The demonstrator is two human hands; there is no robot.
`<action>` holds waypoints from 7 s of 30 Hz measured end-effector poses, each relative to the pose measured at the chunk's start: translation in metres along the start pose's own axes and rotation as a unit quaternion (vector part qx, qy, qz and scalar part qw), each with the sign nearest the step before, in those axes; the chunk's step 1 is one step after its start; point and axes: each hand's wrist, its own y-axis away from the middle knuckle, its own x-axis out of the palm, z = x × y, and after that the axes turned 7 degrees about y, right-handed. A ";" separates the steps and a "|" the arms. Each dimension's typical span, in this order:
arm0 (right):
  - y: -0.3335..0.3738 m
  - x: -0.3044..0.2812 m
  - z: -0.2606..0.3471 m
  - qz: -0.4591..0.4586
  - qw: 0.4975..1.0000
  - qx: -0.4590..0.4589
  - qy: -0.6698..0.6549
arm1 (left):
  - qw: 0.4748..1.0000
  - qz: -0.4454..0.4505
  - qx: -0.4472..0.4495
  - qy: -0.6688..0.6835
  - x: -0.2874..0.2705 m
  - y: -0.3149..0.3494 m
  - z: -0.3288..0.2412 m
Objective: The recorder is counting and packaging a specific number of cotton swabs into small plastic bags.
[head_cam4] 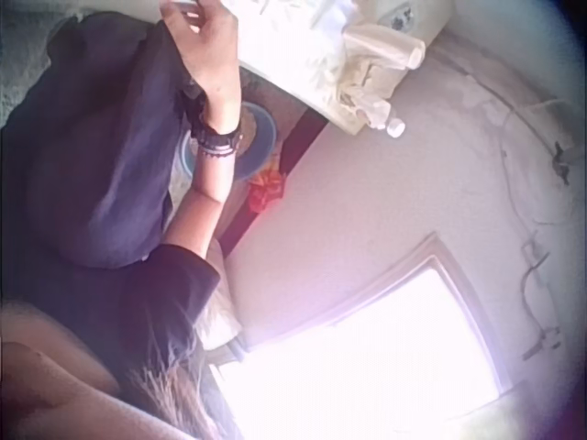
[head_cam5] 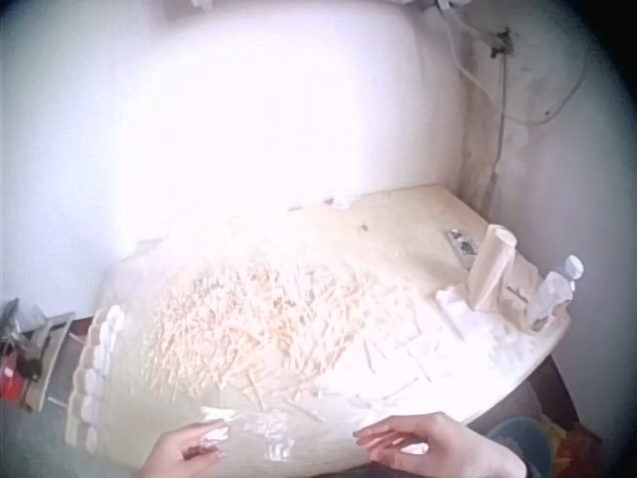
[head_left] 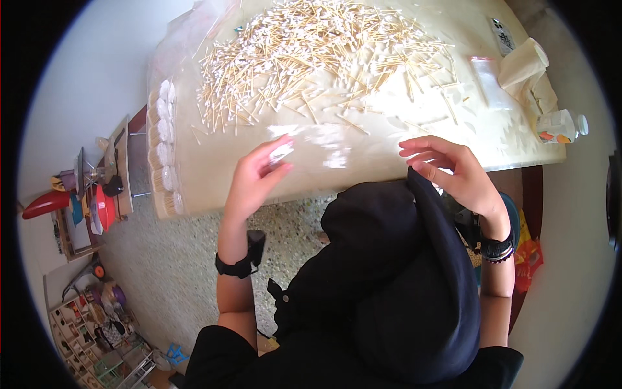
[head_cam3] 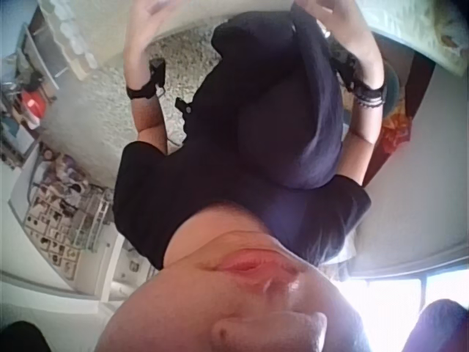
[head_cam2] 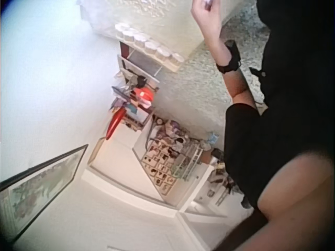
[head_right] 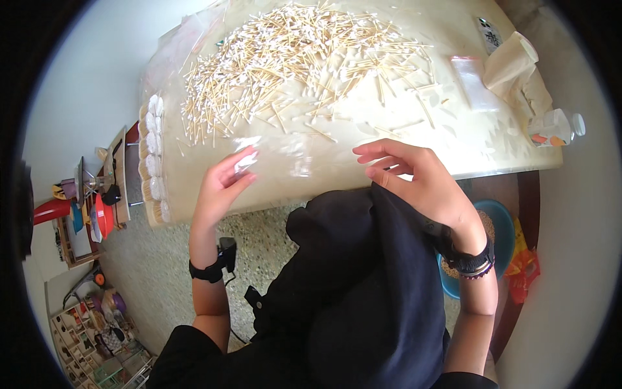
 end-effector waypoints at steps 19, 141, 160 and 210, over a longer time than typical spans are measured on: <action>0.061 -0.081 0.078 0.066 0.820 -0.558 0.112 | 0.910 -0.025 0.196 -0.365 0.042 -0.051 -0.008; -0.101 0.018 -0.061 0.013 0.918 -0.155 0.364 | 0.910 0.057 0.171 -0.373 0.071 -0.058 0.053; -0.100 0.031 -0.065 -0.007 0.890 -0.218 0.400 | 0.868 0.001 0.194 -0.458 0.089 -0.053 0.059; -0.093 0.047 -0.084 -0.038 0.749 -0.178 0.637 | 0.844 -0.125 0.063 -0.517 0.101 -0.051 0.066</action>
